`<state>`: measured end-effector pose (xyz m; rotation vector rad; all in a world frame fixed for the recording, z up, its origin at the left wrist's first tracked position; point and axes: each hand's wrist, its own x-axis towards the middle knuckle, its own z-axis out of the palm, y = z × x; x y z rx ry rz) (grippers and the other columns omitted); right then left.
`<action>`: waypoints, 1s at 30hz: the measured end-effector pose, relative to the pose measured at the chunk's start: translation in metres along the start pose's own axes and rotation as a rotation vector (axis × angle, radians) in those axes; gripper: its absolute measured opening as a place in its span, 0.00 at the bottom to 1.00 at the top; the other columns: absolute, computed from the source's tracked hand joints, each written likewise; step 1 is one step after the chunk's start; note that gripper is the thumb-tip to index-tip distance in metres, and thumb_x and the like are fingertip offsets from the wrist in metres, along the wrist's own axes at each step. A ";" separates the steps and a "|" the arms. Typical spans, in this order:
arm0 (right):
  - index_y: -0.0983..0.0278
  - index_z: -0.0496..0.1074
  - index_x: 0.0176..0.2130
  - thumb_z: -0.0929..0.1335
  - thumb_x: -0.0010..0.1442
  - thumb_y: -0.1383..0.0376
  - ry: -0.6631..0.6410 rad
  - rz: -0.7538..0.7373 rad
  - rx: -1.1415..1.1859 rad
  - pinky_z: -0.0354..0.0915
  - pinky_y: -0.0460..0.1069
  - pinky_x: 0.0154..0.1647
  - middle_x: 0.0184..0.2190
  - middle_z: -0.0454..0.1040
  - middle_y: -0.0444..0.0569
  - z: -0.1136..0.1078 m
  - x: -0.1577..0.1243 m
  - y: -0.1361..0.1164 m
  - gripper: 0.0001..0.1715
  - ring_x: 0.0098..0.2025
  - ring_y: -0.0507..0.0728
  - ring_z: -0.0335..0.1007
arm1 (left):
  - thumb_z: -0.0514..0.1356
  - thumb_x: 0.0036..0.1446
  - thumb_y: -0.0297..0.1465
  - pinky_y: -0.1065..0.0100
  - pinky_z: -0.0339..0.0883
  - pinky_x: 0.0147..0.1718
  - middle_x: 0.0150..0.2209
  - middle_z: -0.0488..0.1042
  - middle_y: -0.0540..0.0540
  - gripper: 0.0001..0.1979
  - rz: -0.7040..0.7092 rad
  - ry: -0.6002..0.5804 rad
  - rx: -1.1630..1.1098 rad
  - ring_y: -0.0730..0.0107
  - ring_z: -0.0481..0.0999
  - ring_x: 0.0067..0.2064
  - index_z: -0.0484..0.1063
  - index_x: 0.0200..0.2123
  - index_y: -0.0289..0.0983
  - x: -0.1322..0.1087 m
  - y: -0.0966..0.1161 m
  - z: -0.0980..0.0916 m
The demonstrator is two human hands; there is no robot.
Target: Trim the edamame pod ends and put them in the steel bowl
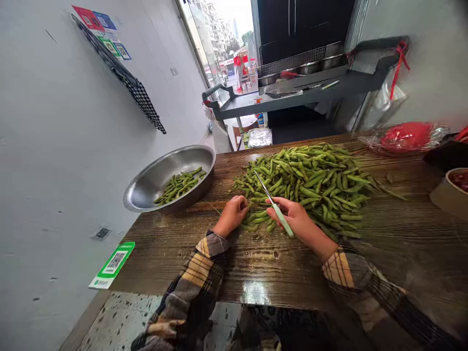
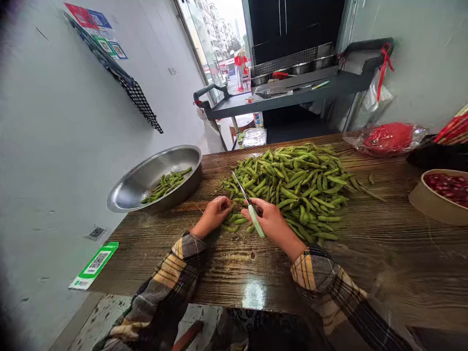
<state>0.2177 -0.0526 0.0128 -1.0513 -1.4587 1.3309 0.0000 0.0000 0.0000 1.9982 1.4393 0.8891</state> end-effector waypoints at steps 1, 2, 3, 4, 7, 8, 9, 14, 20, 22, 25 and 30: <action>0.67 0.72 0.50 0.69 0.55 0.50 0.002 0.000 0.003 0.60 0.46 0.23 0.24 0.68 0.42 0.000 0.001 0.000 0.30 0.22 0.49 0.59 | 0.62 0.46 0.27 0.72 0.54 0.28 0.24 0.64 0.52 0.04 -0.039 0.011 -0.083 0.75 0.61 0.28 0.68 0.26 0.34 -0.001 0.001 -0.002; 0.67 0.72 0.50 0.69 0.55 0.50 0.006 -0.001 -0.001 0.60 0.46 0.24 0.24 0.68 0.42 0.000 0.001 0.001 0.30 0.22 0.50 0.59 | 0.62 0.47 0.29 0.72 0.55 0.28 0.25 0.65 0.52 0.05 -0.074 0.018 -0.164 0.75 0.61 0.28 0.69 0.28 0.33 -0.003 0.003 -0.004; 0.67 0.72 0.49 0.68 0.55 0.50 0.011 -0.002 -0.012 0.61 0.46 0.24 0.24 0.69 0.42 0.001 0.001 0.001 0.30 0.22 0.50 0.60 | 0.62 0.49 0.31 0.72 0.56 0.28 0.26 0.65 0.51 0.07 -0.105 0.021 -0.241 0.75 0.61 0.28 0.70 0.31 0.33 -0.004 0.005 -0.005; 0.67 0.72 0.49 0.69 0.55 0.50 0.016 -0.003 -0.029 0.61 0.46 0.24 0.24 0.69 0.43 0.001 0.001 0.000 0.29 0.23 0.51 0.61 | 0.62 0.49 0.32 0.72 0.56 0.28 0.27 0.66 0.51 0.10 -0.132 0.021 -0.316 0.75 0.62 0.28 0.71 0.34 0.33 -0.005 0.007 -0.007; 0.67 0.73 0.49 0.69 0.54 0.51 0.039 -0.007 -0.123 0.62 0.47 0.25 0.25 0.72 0.44 0.001 0.000 -0.001 0.29 0.25 0.53 0.65 | 0.64 0.49 0.35 0.73 0.57 0.28 0.30 0.69 0.49 0.18 -0.189 -0.005 -0.526 0.76 0.63 0.29 0.73 0.42 0.32 -0.008 0.015 -0.009; 0.67 0.73 0.49 0.70 0.54 0.51 0.047 -0.010 -0.157 0.63 0.47 0.25 0.25 0.73 0.45 0.001 -0.001 -0.002 0.29 0.26 0.53 0.67 | 0.65 0.48 0.35 0.73 0.56 0.27 0.30 0.69 0.48 0.18 -0.201 -0.016 -0.564 0.76 0.63 0.29 0.74 0.42 0.32 -0.009 0.017 -0.009; 0.66 0.74 0.49 0.70 0.54 0.52 0.054 -0.013 -0.186 0.64 0.47 0.26 0.26 0.73 0.45 0.001 -0.001 -0.003 0.29 0.26 0.54 0.68 | 0.65 0.48 0.34 0.73 0.56 0.27 0.30 0.69 0.49 0.17 -0.211 -0.024 -0.592 0.77 0.63 0.28 0.74 0.41 0.32 -0.010 0.020 -0.009; 0.65 0.74 0.50 0.69 0.54 0.53 0.069 -0.027 -0.258 0.68 0.50 0.31 0.30 0.77 0.48 -0.001 -0.003 -0.004 0.28 0.31 0.57 0.73 | 0.66 0.47 0.33 0.75 0.54 0.22 0.28 0.67 0.51 0.13 -0.243 -0.013 -0.712 0.80 0.60 0.25 0.72 0.36 0.33 -0.014 0.030 -0.011; 0.66 0.71 0.54 0.70 0.53 0.55 0.002 -0.044 -0.464 0.69 0.54 0.44 0.42 0.78 0.54 0.001 -0.004 0.002 0.31 0.42 0.61 0.75 | 0.65 0.50 0.37 0.76 0.52 0.21 0.27 0.70 0.51 0.14 -0.265 -0.035 -0.809 0.80 0.61 0.24 0.71 0.37 0.34 -0.019 0.039 -0.013; 0.68 0.70 0.54 0.71 0.52 0.56 -0.005 -0.072 -0.561 0.68 0.55 0.47 0.46 0.76 0.56 0.003 -0.004 0.002 0.33 0.45 0.63 0.73 | 0.65 0.51 0.38 0.75 0.51 0.21 0.27 0.70 0.51 0.13 -0.259 -0.038 -0.787 0.80 0.60 0.23 0.71 0.35 0.34 -0.021 0.041 -0.013; 0.68 0.70 0.54 0.71 0.51 0.58 -0.038 -0.128 -0.647 0.68 0.55 0.46 0.48 0.74 0.57 0.004 -0.005 0.003 0.33 0.46 0.63 0.72 | 0.64 0.52 0.38 0.75 0.52 0.22 0.26 0.69 0.51 0.13 -0.220 -0.031 -0.737 0.79 0.60 0.24 0.72 0.34 0.34 -0.022 0.043 -0.015; 0.66 0.69 0.54 0.71 0.52 0.58 -0.053 -0.177 -0.669 0.68 0.54 0.46 0.46 0.74 0.54 0.002 -0.005 0.004 0.32 0.42 0.59 0.72 | 0.65 0.51 0.36 0.72 0.60 0.32 0.29 0.71 0.48 0.12 -0.116 -0.044 -0.646 0.74 0.67 0.31 0.73 0.33 0.33 -0.022 0.048 -0.015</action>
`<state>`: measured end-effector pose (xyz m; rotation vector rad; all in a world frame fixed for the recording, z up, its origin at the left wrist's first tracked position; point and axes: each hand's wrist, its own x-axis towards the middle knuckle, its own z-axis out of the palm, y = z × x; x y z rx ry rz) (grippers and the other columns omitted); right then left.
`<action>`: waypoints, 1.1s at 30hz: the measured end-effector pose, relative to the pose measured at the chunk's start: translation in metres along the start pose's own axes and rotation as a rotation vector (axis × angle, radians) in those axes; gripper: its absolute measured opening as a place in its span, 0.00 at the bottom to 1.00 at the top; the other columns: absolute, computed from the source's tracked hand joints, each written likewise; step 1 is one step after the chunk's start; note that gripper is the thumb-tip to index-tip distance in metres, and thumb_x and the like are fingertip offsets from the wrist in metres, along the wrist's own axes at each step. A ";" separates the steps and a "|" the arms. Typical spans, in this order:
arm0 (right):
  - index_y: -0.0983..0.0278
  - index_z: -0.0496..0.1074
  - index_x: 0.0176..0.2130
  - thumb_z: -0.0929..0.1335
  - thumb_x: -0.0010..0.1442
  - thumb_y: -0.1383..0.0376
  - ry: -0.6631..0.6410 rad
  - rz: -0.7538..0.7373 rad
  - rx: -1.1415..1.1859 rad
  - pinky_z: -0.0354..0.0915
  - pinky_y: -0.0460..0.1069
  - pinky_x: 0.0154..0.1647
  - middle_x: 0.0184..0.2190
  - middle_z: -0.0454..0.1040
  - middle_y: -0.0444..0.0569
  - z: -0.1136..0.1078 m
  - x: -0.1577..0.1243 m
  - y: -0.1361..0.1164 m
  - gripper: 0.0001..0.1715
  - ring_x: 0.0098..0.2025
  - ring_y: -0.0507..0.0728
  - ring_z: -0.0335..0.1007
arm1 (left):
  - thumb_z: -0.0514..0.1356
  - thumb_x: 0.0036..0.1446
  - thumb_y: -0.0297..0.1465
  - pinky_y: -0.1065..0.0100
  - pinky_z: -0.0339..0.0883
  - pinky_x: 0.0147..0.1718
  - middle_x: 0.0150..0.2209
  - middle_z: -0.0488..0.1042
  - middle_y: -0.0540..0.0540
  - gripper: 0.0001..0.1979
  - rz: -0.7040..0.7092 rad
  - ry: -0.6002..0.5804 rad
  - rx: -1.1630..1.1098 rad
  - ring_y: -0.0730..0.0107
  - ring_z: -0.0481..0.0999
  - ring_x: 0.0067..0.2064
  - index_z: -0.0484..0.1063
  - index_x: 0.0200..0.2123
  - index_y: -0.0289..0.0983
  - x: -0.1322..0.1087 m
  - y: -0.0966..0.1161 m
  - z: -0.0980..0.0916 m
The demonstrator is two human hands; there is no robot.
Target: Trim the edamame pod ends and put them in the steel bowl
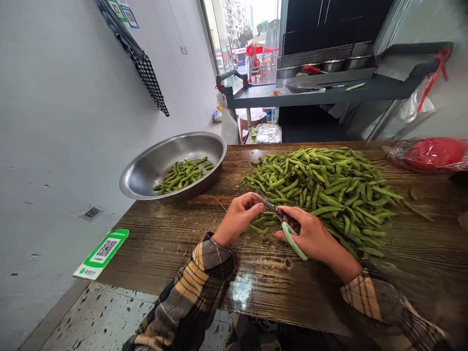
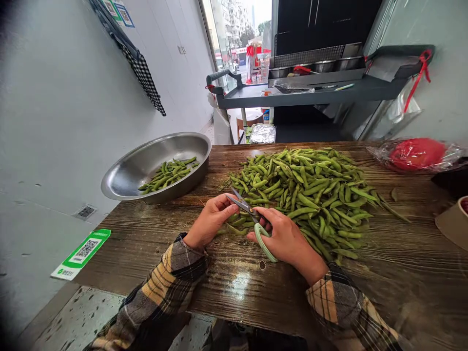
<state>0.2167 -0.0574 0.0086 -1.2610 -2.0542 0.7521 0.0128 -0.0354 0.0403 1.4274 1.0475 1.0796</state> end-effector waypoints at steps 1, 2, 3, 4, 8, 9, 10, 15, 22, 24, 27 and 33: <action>0.65 0.68 0.54 0.72 0.52 0.58 0.001 -0.005 0.000 0.68 0.54 0.45 0.46 0.74 0.54 0.000 0.000 0.000 0.32 0.41 0.59 0.72 | 0.65 0.51 0.36 0.71 0.61 0.34 0.30 0.72 0.47 0.12 0.008 -0.011 0.015 0.73 0.68 0.32 0.73 0.33 0.32 0.000 0.000 0.001; 0.65 0.68 0.54 0.72 0.52 0.58 0.004 -0.008 0.000 0.68 0.54 0.45 0.46 0.74 0.53 0.000 0.000 0.000 0.32 0.41 0.59 0.72 | 0.64 0.52 0.36 0.70 0.61 0.35 0.31 0.72 0.47 0.12 0.012 -0.018 0.028 0.72 0.68 0.33 0.73 0.33 0.33 -0.001 0.000 0.001; 0.65 0.68 0.54 0.72 0.52 0.58 0.007 -0.009 0.000 0.68 0.54 0.44 0.45 0.74 0.53 0.000 0.000 0.000 0.32 0.41 0.59 0.72 | 0.64 0.52 0.36 0.70 0.61 0.35 0.31 0.72 0.47 0.12 0.013 -0.022 0.037 0.72 0.68 0.33 0.73 0.33 0.33 -0.001 0.000 0.001; 0.65 0.68 0.55 0.72 0.52 0.58 0.008 -0.006 0.000 0.69 0.54 0.44 0.45 0.74 0.54 0.001 0.000 0.000 0.32 0.40 0.59 0.72 | 0.64 0.52 0.36 0.70 0.61 0.34 0.30 0.72 0.48 0.12 0.015 -0.021 0.045 0.73 0.68 0.33 0.73 0.33 0.33 -0.001 0.000 0.001; 0.68 0.70 0.54 0.71 0.53 0.57 0.008 0.006 0.008 0.69 0.54 0.44 0.45 0.75 0.55 0.003 0.000 0.001 0.32 0.41 0.60 0.73 | 0.63 0.53 0.37 0.72 0.58 0.30 0.27 0.69 0.50 0.12 0.003 -0.023 0.090 0.75 0.64 0.29 0.73 0.31 0.32 0.000 -0.002 0.000; 0.68 0.70 0.53 0.71 0.53 0.56 0.009 0.005 0.012 0.68 0.55 0.45 0.45 0.76 0.56 0.004 0.000 0.002 0.31 0.42 0.61 0.73 | 0.62 0.53 0.37 0.72 0.57 0.30 0.27 0.68 0.50 0.12 -0.001 -0.028 0.101 0.75 0.64 0.29 0.73 0.31 0.32 0.000 -0.002 -0.001; 0.68 0.71 0.53 0.71 0.54 0.56 0.011 0.004 0.017 0.68 0.55 0.46 0.46 0.76 0.57 0.004 0.000 0.003 0.30 0.44 0.62 0.73 | 0.62 0.53 0.37 0.72 0.57 0.29 0.26 0.68 0.50 0.13 -0.004 -0.032 0.109 0.75 0.63 0.29 0.72 0.30 0.32 0.000 -0.003 -0.001; 0.67 0.73 0.52 0.70 0.55 0.56 0.011 0.016 0.065 0.69 0.55 0.47 0.47 0.78 0.56 0.004 0.001 0.003 0.28 0.46 0.63 0.74 | 0.63 0.52 0.37 0.72 0.55 0.28 0.25 0.65 0.51 0.12 -0.024 -0.020 0.085 0.76 0.61 0.28 0.70 0.28 0.32 0.000 -0.002 -0.001; 0.67 0.73 0.53 0.70 0.54 0.53 0.070 0.140 0.095 0.69 0.58 0.48 0.45 0.79 0.56 0.003 0.003 0.003 0.32 0.45 0.64 0.76 | 0.66 0.48 0.33 0.73 0.57 0.28 0.26 0.65 0.51 0.09 0.023 0.135 0.038 0.76 0.63 0.28 0.74 0.30 0.34 0.004 -0.007 -0.005; 0.66 0.73 0.53 0.70 0.54 0.53 0.098 0.140 0.094 0.69 0.58 0.48 0.45 0.79 0.56 0.003 0.003 0.004 0.31 0.45 0.64 0.76 | 0.65 0.49 0.32 0.74 0.58 0.27 0.26 0.66 0.52 0.08 -0.005 0.190 -0.095 0.78 0.64 0.27 0.72 0.31 0.34 0.006 -0.009 -0.006; 0.65 0.72 0.53 0.70 0.54 0.53 0.116 0.119 0.099 0.68 0.57 0.49 0.47 0.78 0.56 0.003 0.003 0.003 0.31 0.47 0.64 0.75 | 0.65 0.49 0.32 0.74 0.61 0.26 0.27 0.69 0.52 0.10 -0.059 0.204 -0.295 0.79 0.67 0.25 0.69 0.31 0.35 0.007 -0.010 -0.006; 0.66 0.70 0.54 0.69 0.54 0.55 0.091 0.113 0.108 0.69 0.54 0.44 0.45 0.77 0.55 0.000 0.002 -0.002 0.31 0.44 0.61 0.74 | 0.68 0.46 0.31 0.76 0.64 0.27 0.27 0.72 0.51 0.12 -0.075 0.213 -0.470 0.79 0.71 0.26 0.68 0.31 0.34 0.006 -0.007 -0.004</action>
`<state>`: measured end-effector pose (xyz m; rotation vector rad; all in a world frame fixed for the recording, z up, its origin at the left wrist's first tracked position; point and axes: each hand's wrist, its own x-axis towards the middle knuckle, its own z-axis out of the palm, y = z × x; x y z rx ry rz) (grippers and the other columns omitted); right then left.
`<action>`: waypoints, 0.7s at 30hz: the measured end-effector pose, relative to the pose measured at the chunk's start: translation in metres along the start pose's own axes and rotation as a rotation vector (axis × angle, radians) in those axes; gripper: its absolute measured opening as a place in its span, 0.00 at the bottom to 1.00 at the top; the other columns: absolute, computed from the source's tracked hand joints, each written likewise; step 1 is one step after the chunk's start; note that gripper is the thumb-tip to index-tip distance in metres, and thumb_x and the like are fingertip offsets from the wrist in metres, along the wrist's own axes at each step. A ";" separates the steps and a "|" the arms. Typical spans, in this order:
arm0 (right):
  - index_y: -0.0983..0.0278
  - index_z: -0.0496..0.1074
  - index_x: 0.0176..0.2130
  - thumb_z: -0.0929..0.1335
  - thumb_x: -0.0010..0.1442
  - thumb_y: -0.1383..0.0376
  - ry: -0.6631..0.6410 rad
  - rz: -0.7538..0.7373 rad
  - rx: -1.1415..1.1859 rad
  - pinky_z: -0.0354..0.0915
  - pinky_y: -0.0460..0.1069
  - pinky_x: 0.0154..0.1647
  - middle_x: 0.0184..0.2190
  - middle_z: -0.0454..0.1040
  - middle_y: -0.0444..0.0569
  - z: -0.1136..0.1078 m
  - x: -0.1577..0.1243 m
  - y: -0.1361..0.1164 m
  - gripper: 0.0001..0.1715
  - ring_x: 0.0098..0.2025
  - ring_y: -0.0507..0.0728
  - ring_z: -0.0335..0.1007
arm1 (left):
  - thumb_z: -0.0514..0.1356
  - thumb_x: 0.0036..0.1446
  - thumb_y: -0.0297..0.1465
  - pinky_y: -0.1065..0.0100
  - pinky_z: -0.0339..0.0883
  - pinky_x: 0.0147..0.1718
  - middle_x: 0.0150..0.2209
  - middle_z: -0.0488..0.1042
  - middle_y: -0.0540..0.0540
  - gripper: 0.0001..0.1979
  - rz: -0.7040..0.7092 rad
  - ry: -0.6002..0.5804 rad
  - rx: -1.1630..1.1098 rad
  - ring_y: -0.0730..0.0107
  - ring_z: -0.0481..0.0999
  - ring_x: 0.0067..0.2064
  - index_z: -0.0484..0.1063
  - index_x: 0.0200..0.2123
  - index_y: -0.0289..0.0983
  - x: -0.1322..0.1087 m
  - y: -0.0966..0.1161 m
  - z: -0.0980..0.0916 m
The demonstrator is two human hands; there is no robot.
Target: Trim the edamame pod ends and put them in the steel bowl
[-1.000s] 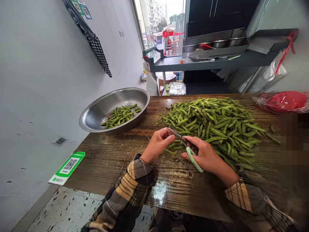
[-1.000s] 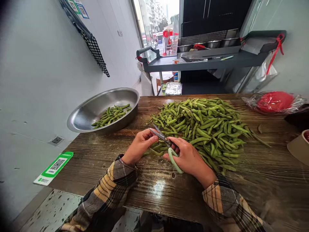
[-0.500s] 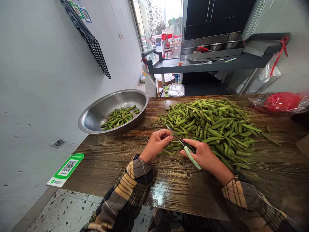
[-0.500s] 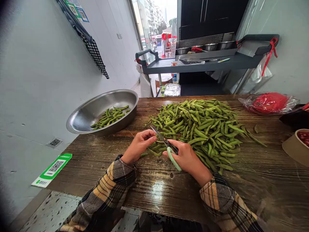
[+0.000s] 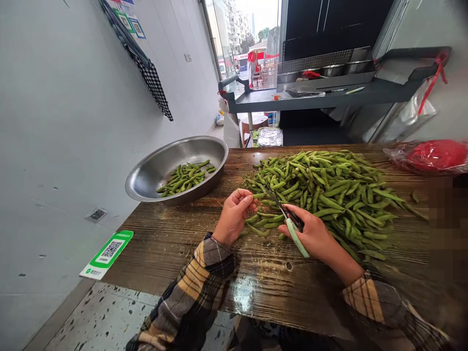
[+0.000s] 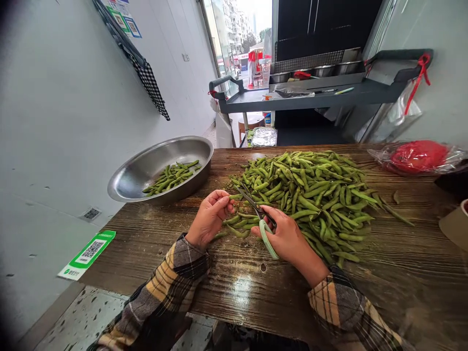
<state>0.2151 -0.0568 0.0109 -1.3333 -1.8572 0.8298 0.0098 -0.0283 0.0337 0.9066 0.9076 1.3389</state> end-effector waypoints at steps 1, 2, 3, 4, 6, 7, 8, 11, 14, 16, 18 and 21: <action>0.66 0.70 0.54 0.69 0.54 0.55 -0.002 -0.004 -0.001 0.69 0.53 0.44 0.44 0.77 0.55 0.000 0.000 0.000 0.31 0.43 0.61 0.74 | 0.68 0.46 0.32 0.75 0.65 0.28 0.27 0.72 0.51 0.13 -0.007 0.008 -0.015 0.79 0.71 0.26 0.68 0.31 0.34 0.000 0.001 0.001; 0.66 0.70 0.54 0.69 0.53 0.55 -0.004 -0.005 -0.003 0.69 0.53 0.44 0.43 0.78 0.54 0.000 0.000 -0.001 0.31 0.42 0.60 0.74 | 0.68 0.45 0.32 0.75 0.66 0.28 0.27 0.72 0.51 0.14 -0.011 0.017 -0.029 0.79 0.71 0.26 0.67 0.31 0.34 -0.001 0.001 0.001; 0.66 0.70 0.54 0.70 0.53 0.55 -0.006 -0.006 -0.003 0.69 0.53 0.43 0.42 0.78 0.53 0.000 0.000 -0.001 0.31 0.41 0.60 0.74 | 0.69 0.45 0.32 0.75 0.66 0.28 0.27 0.73 0.51 0.14 -0.012 0.024 -0.040 0.79 0.71 0.27 0.67 0.31 0.34 -0.001 0.002 0.001; 0.66 0.69 0.54 0.70 0.53 0.55 -0.008 -0.008 -0.003 0.69 0.53 0.43 0.41 0.78 0.53 0.000 0.000 0.000 0.31 0.40 0.59 0.74 | 0.69 0.44 0.32 0.75 0.66 0.28 0.27 0.73 0.51 0.14 -0.010 0.028 -0.046 0.79 0.72 0.27 0.67 0.31 0.34 -0.001 0.002 0.001; 0.66 0.69 0.54 0.70 0.53 0.55 -0.016 -0.013 -0.001 0.69 0.53 0.43 0.40 0.78 0.52 0.001 0.000 0.000 0.31 0.39 0.59 0.74 | 0.69 0.45 0.32 0.75 0.66 0.28 0.27 0.73 0.51 0.14 -0.008 0.024 -0.042 0.79 0.72 0.26 0.67 0.31 0.34 -0.001 0.001 0.002; 0.66 0.69 0.54 0.70 0.53 0.56 -0.025 -0.017 -0.001 0.69 0.53 0.43 0.41 0.77 0.53 0.002 0.000 0.000 0.31 0.40 0.59 0.74 | 0.69 0.45 0.32 0.75 0.66 0.28 0.27 0.73 0.51 0.14 -0.013 0.015 -0.034 0.79 0.72 0.26 0.67 0.31 0.34 -0.002 0.000 0.002; 0.66 0.69 0.54 0.70 0.53 0.56 -0.036 -0.022 -0.002 0.69 0.54 0.44 0.42 0.77 0.53 0.002 0.000 0.000 0.32 0.40 0.59 0.74 | 0.69 0.45 0.32 0.75 0.66 0.28 0.27 0.73 0.51 0.14 -0.024 0.000 -0.025 0.79 0.72 0.26 0.68 0.31 0.34 -0.002 -0.001 0.003; 0.66 0.69 0.54 0.71 0.51 0.58 -0.070 -0.041 -0.014 0.68 0.54 0.45 0.46 0.75 0.54 0.005 -0.001 -0.001 0.32 0.45 0.61 0.73 | 0.68 0.46 0.32 0.75 0.67 0.28 0.27 0.74 0.51 0.13 -0.057 -0.062 -0.008 0.79 0.72 0.26 0.67 0.31 0.34 -0.004 -0.006 0.005; 0.65 0.69 0.54 0.71 0.51 0.58 -0.076 -0.056 -0.032 0.69 0.54 0.46 0.48 0.74 0.55 0.008 -0.001 0.000 0.32 0.47 0.61 0.72 | 0.68 0.46 0.32 0.73 0.68 0.29 0.26 0.73 0.51 0.14 -0.069 -0.117 -0.001 0.78 0.72 0.25 0.67 0.30 0.34 -0.006 -0.009 0.009; 0.65 0.69 0.54 0.71 0.51 0.58 -0.070 -0.061 -0.044 0.69 0.54 0.46 0.48 0.74 0.55 0.009 -0.001 0.001 0.33 0.48 0.62 0.72 | 0.68 0.47 0.33 0.72 0.69 0.28 0.26 0.73 0.51 0.14 -0.077 -0.139 0.005 0.78 0.71 0.24 0.66 0.30 0.34 -0.007 -0.011 0.010; 0.66 0.69 0.54 0.71 0.51 0.57 -0.062 -0.062 -0.058 0.69 0.54 0.46 0.48 0.75 0.56 0.010 -0.001 0.002 0.33 0.48 0.62 0.72 | 0.68 0.47 0.33 0.72 0.69 0.28 0.26 0.73 0.51 0.14 -0.084 -0.152 0.011 0.78 0.72 0.24 0.66 0.30 0.34 -0.007 -0.011 0.011; 0.67 0.70 0.54 0.71 0.52 0.57 -0.061 -0.069 -0.064 0.69 0.55 0.46 0.48 0.75 0.57 0.010 -0.001 0.004 0.32 0.47 0.63 0.73 | 0.67 0.48 0.32 0.72 0.69 0.28 0.27 0.74 0.50 0.13 -0.083 -0.164 0.015 0.78 0.72 0.25 0.66 0.30 0.34 -0.007 -0.012 0.011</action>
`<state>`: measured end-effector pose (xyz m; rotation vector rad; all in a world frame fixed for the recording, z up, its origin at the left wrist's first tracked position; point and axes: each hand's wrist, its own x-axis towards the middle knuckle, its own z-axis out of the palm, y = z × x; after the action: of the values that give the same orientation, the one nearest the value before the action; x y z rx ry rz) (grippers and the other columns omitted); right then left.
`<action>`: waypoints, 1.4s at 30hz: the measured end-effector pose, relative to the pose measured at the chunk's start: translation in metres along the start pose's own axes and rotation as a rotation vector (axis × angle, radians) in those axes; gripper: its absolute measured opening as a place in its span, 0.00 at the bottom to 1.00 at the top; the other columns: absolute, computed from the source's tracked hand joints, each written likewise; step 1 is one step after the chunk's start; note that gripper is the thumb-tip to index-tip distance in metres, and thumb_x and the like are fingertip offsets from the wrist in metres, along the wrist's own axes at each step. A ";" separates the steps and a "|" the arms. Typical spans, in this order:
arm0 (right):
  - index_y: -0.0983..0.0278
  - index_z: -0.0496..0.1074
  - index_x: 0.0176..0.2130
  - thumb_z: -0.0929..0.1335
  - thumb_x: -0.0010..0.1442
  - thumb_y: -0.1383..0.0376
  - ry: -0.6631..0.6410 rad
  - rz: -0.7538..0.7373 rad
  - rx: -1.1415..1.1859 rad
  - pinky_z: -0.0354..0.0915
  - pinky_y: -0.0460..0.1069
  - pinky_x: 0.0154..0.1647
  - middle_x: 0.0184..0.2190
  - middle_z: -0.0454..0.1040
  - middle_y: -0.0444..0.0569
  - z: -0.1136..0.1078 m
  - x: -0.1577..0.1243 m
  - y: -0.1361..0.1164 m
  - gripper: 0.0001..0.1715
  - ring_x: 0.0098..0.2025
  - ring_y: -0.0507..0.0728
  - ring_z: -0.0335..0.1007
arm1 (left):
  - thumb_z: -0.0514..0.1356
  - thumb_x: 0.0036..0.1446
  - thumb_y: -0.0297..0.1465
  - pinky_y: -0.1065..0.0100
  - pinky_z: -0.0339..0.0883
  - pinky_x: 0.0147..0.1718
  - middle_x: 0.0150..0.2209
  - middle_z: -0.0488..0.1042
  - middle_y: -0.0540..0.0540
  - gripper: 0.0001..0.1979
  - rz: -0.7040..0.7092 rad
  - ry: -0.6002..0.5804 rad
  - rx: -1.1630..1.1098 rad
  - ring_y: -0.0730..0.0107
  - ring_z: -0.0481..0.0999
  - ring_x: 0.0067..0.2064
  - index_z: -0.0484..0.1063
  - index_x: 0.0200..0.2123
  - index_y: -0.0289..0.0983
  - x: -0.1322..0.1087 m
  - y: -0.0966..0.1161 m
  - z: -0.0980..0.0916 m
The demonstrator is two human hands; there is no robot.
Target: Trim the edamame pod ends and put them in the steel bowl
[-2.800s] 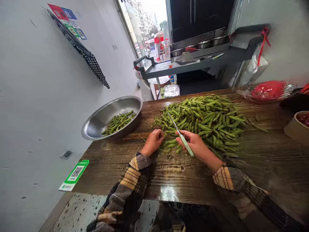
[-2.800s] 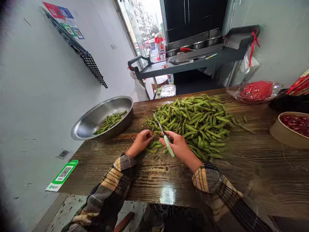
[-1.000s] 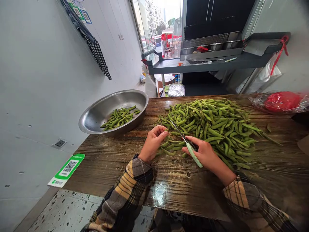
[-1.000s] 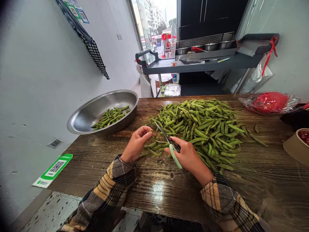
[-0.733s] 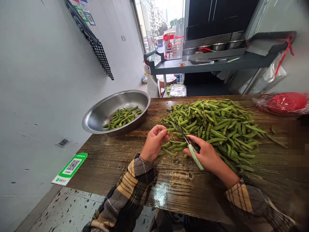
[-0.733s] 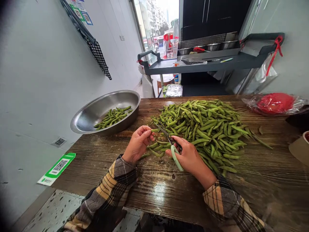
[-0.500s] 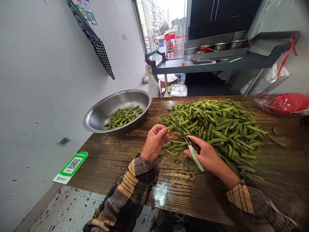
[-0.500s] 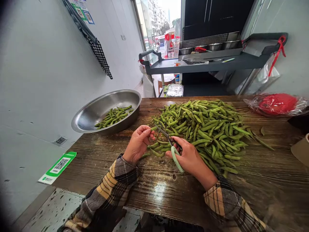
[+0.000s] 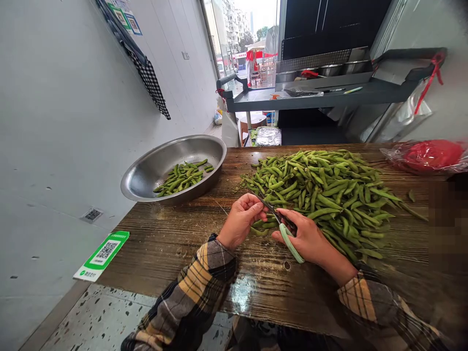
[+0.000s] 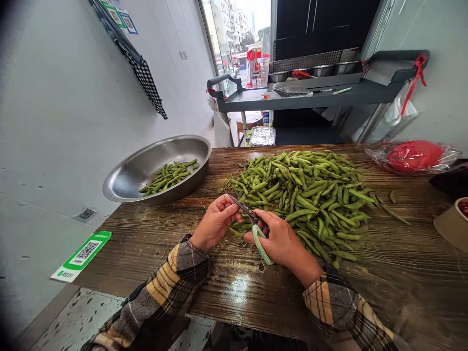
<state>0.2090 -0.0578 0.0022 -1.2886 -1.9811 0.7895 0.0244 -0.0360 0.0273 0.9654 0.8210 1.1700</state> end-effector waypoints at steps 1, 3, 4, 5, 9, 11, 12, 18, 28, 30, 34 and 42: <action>0.68 0.70 0.54 0.71 0.52 0.56 -0.002 -0.005 0.003 0.69 0.55 0.46 0.47 0.76 0.57 0.000 0.000 0.000 0.32 0.47 0.63 0.73 | 0.67 0.49 0.32 0.73 0.69 0.28 0.27 0.74 0.50 0.12 0.004 -0.003 0.005 0.78 0.72 0.25 0.66 0.30 0.34 0.000 0.000 0.000; 0.67 0.71 0.53 0.70 0.53 0.56 0.001 -0.014 0.014 0.70 0.56 0.45 0.47 0.77 0.57 0.000 0.000 0.001 0.30 0.46 0.63 0.74 | 0.66 0.49 0.31 0.73 0.68 0.28 0.27 0.74 0.50 0.11 0.018 -0.005 0.028 0.78 0.72 0.24 0.66 0.30 0.34 0.000 0.001 -0.001; 0.67 0.72 0.53 0.70 0.54 0.56 0.005 -0.016 0.022 0.70 0.56 0.45 0.46 0.77 0.57 -0.001 0.000 0.001 0.30 0.45 0.63 0.74 | 0.66 0.50 0.31 0.74 0.67 0.27 0.26 0.74 0.50 0.11 0.027 -0.003 0.045 0.78 0.72 0.24 0.66 0.30 0.34 0.000 0.002 -0.002; 0.66 0.72 0.53 0.70 0.54 0.56 0.011 -0.017 0.032 0.70 0.56 0.45 0.46 0.77 0.56 -0.001 -0.001 0.001 0.29 0.45 0.63 0.74 | 0.66 0.50 0.31 0.74 0.67 0.27 0.26 0.74 0.50 0.10 0.035 0.003 0.065 0.78 0.72 0.24 0.66 0.29 0.34 0.000 0.002 -0.002; 0.63 0.74 0.52 0.70 0.54 0.56 0.020 -0.026 0.088 0.69 0.56 0.48 0.48 0.78 0.55 -0.002 -0.001 0.000 0.27 0.47 0.63 0.75 | 0.66 0.49 0.32 0.74 0.66 0.26 0.26 0.73 0.50 0.11 0.056 0.041 0.126 0.78 0.71 0.23 0.66 0.29 0.34 0.000 0.004 -0.003; 0.63 0.74 0.51 0.70 0.55 0.56 0.009 -0.028 0.112 0.69 0.56 0.49 0.47 0.78 0.54 -0.002 0.000 -0.001 0.26 0.47 0.63 0.75 | 0.66 0.48 0.33 0.73 0.66 0.27 0.27 0.73 0.50 0.11 0.064 0.060 0.125 0.78 0.70 0.24 0.66 0.29 0.35 0.001 0.004 -0.005; 0.63 0.75 0.50 0.70 0.55 0.56 0.006 -0.019 0.119 0.69 0.56 0.49 0.46 0.79 0.53 -0.003 0.000 0.000 0.25 0.46 0.63 0.75 | 0.66 0.48 0.32 0.73 0.67 0.27 0.27 0.72 0.50 0.11 0.064 0.072 0.111 0.79 0.69 0.24 0.67 0.30 0.35 0.002 0.004 -0.006; 0.66 0.75 0.51 0.70 0.54 0.52 0.092 0.116 0.145 0.70 0.55 0.41 0.39 0.80 0.52 -0.008 0.004 0.005 0.29 0.38 0.62 0.76 | 0.59 0.52 0.32 0.73 0.63 0.23 0.26 0.65 0.51 0.06 0.017 0.101 -0.053 0.77 0.65 0.25 0.69 0.32 0.35 0.009 0.006 -0.017; 0.65 0.74 0.50 0.70 0.55 0.54 0.086 0.114 0.173 0.70 0.56 0.43 0.41 0.80 0.52 -0.012 0.004 0.000 0.27 0.41 0.63 0.76 | 0.64 0.48 0.29 0.68 0.60 0.35 0.30 0.71 0.47 0.04 0.278 -0.007 1.122 0.66 0.68 0.34 0.78 0.30 0.40 0.011 -0.015 -0.022; 0.65 0.74 0.50 0.70 0.55 0.54 0.090 0.110 0.175 0.70 0.56 0.44 0.42 0.80 0.52 -0.012 0.004 0.000 0.27 0.42 0.63 0.76 | 0.64 0.50 0.29 0.68 0.60 0.36 0.30 0.71 0.47 0.02 0.287 -0.030 1.191 0.65 0.69 0.35 0.77 0.29 0.40 0.011 -0.016 -0.023; 0.67 0.74 0.51 0.69 0.55 0.54 0.082 0.115 0.183 0.68 0.57 0.47 0.45 0.79 0.54 -0.011 0.005 0.002 0.28 0.44 0.64 0.75 | 0.60 0.54 0.31 0.68 0.59 0.36 0.28 0.70 0.47 0.06 0.316 0.009 1.080 0.67 0.67 0.33 0.74 0.26 0.37 0.013 -0.009 -0.024; 0.69 0.70 0.55 0.71 0.51 0.53 -0.006 0.152 0.128 0.67 0.57 0.48 0.46 0.78 0.57 -0.011 0.004 -0.002 0.36 0.45 0.64 0.74 | 0.60 0.54 0.43 0.73 0.52 0.26 0.24 0.62 0.52 0.17 0.108 0.053 0.609 0.77 0.56 0.26 0.70 0.28 0.32 0.007 0.008 -0.017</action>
<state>0.2153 -0.0531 0.0114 -1.3731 -1.8215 0.9783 0.0074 -0.0251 0.0286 1.4932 1.2162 1.0552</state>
